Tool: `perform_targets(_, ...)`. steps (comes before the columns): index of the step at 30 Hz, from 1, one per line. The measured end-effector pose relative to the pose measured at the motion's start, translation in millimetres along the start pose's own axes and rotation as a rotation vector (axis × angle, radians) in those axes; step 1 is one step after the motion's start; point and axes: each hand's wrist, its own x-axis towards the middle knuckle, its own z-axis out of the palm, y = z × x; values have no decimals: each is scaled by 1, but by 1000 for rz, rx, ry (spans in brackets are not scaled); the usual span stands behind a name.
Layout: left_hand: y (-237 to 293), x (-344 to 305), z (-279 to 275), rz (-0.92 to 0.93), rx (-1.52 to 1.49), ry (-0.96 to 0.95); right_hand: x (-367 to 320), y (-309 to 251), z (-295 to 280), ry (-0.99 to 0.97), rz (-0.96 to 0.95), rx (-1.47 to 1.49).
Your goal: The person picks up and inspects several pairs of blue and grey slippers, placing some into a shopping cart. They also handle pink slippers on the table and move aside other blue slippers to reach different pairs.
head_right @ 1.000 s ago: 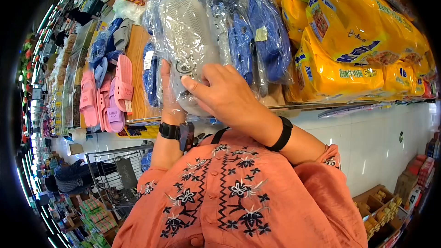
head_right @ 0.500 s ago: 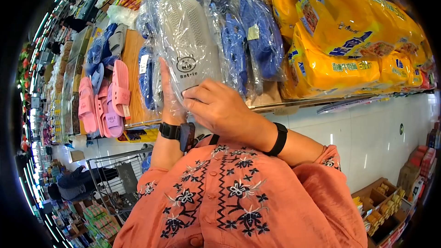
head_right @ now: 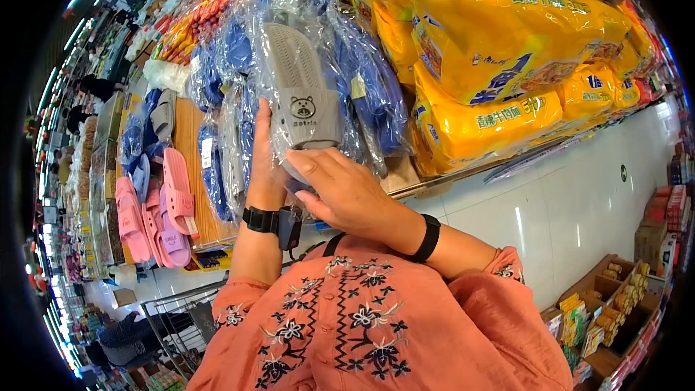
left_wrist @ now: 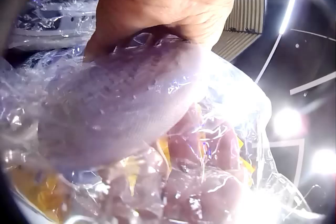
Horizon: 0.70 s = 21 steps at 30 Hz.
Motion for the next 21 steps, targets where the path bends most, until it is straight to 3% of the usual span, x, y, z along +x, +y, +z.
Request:
perform_targets(8, -6, 31, 16, 169, 639, 88, -10, 21, -15, 63, 282, -117)
perform_targets(11, -21, 39, 5, 452, 1200, 130, -13, 23, -22, 109, 286, -167)
perform_targets(12, -25, 33, 12, 409, 1246, 172, -14, 23, -24, 121, 263, -198)
perform_targets(16, -46, 45, 12, 589, 1472, 108, -18, 26, -25, 92, 239, -249)
perform_targets(21, -48, 60, 27, 497, 1553, 128, -20, 28, -26, 69, 301, -346)
